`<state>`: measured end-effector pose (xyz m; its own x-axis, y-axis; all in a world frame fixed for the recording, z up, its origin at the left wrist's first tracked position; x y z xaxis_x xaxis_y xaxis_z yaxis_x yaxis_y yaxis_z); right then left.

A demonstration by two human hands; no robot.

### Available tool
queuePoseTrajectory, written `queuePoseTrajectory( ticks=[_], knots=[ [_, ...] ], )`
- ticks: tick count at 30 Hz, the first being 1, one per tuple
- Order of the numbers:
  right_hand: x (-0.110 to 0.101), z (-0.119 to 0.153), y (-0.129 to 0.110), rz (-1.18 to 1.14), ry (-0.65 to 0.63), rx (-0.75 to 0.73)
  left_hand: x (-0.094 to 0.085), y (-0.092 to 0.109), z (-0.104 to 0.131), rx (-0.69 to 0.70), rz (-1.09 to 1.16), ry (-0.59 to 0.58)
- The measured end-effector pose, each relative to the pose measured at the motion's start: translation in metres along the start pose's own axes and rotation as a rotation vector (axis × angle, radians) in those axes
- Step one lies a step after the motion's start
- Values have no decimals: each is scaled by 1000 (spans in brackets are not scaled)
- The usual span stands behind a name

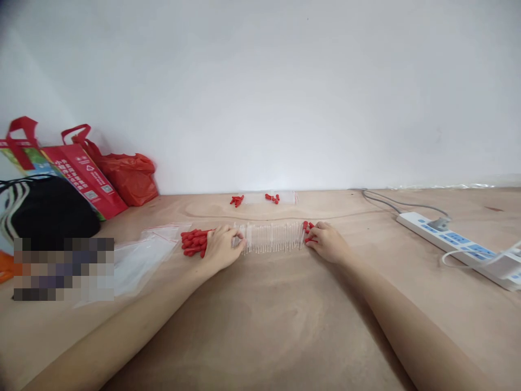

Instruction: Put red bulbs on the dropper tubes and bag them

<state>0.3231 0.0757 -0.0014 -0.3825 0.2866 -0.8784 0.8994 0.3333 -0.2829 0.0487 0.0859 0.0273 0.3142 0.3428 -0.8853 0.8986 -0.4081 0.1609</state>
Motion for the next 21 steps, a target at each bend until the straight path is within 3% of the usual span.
queuePoseTrajectory(
  ticks=[4,8,14,21],
  knots=[
    [-9,7,-3,30,25,97,9,8,-27,-38,-90,-40],
    [-11,13,-16,-67,90,179,16,19,-35,-20,-153,-68],
    [2,19,-50,-210,166,-25,20,24,-37,-48,-232,-122],
    [7,21,-72,-182,138,-180,26,29,-43,-74,-236,-167]
  ],
)
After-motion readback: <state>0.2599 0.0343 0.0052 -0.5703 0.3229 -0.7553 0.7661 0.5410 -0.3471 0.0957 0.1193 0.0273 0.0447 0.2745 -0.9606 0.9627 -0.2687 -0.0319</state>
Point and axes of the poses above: each hand's wrist, its own z-axis away from the middle knuckle, its own x-axis out of the palm, y = z × x, the point moved 4 cm from there along -z, towards the middle knuckle, and after that the axes turned 2 degrees about x, right-handed, at the moved point
